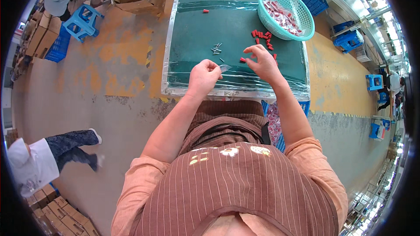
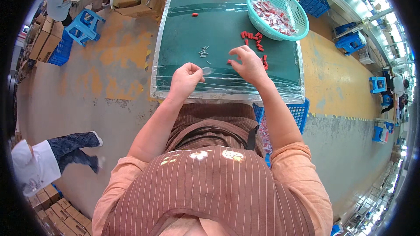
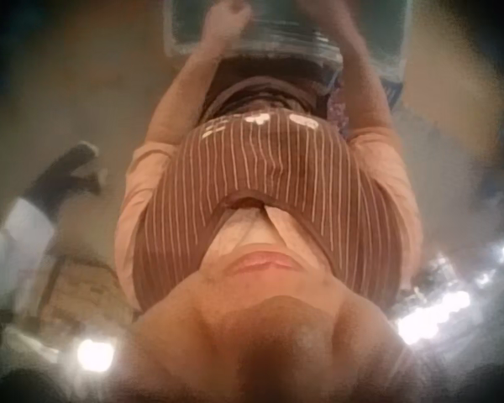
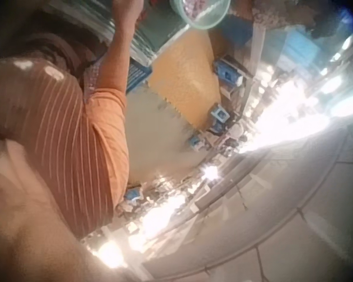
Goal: The person places a screw and a red plastic cap into a small plastic bag, then sets the bag aside and repeats the process.
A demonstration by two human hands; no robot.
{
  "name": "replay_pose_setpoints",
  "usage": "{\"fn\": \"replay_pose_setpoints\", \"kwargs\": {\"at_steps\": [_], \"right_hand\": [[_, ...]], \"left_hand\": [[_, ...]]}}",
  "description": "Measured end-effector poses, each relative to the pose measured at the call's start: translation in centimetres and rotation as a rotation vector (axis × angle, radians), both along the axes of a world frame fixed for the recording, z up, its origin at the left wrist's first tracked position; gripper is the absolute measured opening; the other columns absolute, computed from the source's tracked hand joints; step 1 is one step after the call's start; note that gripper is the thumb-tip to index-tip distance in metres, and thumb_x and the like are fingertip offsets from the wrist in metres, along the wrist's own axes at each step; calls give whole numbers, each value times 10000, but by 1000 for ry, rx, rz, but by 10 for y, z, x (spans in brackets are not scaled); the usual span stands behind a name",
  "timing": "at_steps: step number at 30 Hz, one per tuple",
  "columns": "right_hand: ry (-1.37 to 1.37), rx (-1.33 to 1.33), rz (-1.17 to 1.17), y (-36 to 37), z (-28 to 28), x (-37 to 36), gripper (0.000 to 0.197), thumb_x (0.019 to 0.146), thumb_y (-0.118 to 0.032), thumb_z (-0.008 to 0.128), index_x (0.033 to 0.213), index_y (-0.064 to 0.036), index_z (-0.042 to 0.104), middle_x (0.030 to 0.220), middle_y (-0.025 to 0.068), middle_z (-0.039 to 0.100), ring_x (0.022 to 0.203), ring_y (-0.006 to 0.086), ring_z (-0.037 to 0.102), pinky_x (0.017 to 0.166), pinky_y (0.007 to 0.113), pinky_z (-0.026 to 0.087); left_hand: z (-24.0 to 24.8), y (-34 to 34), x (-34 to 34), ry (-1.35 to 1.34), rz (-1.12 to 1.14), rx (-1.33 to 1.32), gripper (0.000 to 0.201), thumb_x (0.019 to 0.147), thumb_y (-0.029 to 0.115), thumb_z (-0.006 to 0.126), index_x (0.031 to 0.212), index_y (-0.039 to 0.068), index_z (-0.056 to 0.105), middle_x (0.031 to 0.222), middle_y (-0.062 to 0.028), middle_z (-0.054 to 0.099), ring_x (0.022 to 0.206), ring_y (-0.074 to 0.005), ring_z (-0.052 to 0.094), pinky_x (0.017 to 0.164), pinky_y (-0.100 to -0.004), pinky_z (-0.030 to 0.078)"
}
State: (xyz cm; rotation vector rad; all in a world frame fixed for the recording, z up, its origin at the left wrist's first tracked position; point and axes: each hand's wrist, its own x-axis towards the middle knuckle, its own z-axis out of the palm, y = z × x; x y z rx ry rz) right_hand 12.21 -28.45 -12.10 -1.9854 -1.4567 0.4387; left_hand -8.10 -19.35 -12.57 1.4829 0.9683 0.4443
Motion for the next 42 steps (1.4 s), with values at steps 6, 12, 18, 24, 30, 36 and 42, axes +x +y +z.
{"fn": "replay_pose_setpoints", "kwargs": {"at_steps": [6,12,18,24,30,36,42], "right_hand": [[-208,-87,61,7,-21,2,252,768,-140,630,1006,-58,615,1001,123,574,868,281,593,753,365,479],[-342,-84,113,14,-30,12,184,748,-116,606,918,-48,622,908,124,597,847,307,590,739,390,479],[-91,-46,-110,0,-14,47,168,742,-79,576,895,-58,644,854,121,608,801,299,600,718,375,480],[-425,-142,91,-1,-9,40,85,777,-102,532,783,-29,575,821,171,561,829,355,565,713,438,465],[-652,-309,150,-25,-21,30,93,734,-43,538,827,-50,548,815,124,543,821,308,583,685,418,489],[-534,-143,130,-18,-7,18,108,685,-40,577,792,-39,558,746,144,564,713,342,583,657,438,482],[741,178,-14,10,24,-43,118,776,37,627,859,-13,559,764,15,606,707,71,596,632,200,474]], "left_hand": [[-11,18,-11,-118,84,-526,70,857,94,551,819,52,510,671,-12,508,432,-22,315,356,-190,212],[-36,25,-23,-199,85,-766,102,846,103,572,794,48,503,699,-35,530,435,-40,334,353,-208,231],[-49,29,-24,-230,115,-673,118,860,116,569,796,38,509,683,-27,522,413,-30,330,344,-195,226],[-33,23,-30,-138,177,-495,106,851,121,564,794,34,543,619,-16,519,421,-50,358,355,-219,259],[-73,3,-12,-11,119,-248,103,815,150,572,789,52,593,713,-26,641,606,-87,515,549,-268,430],[-48,-7,-10,-72,85,10,148,816,172,602,800,24,589,699,-89,658,638,-158,632,601,-295,479],[-14,0,2,13,-45,79,158,838,176,605,863,20,585,733,-69,652,674,-130,629,609,-273,477]]}}
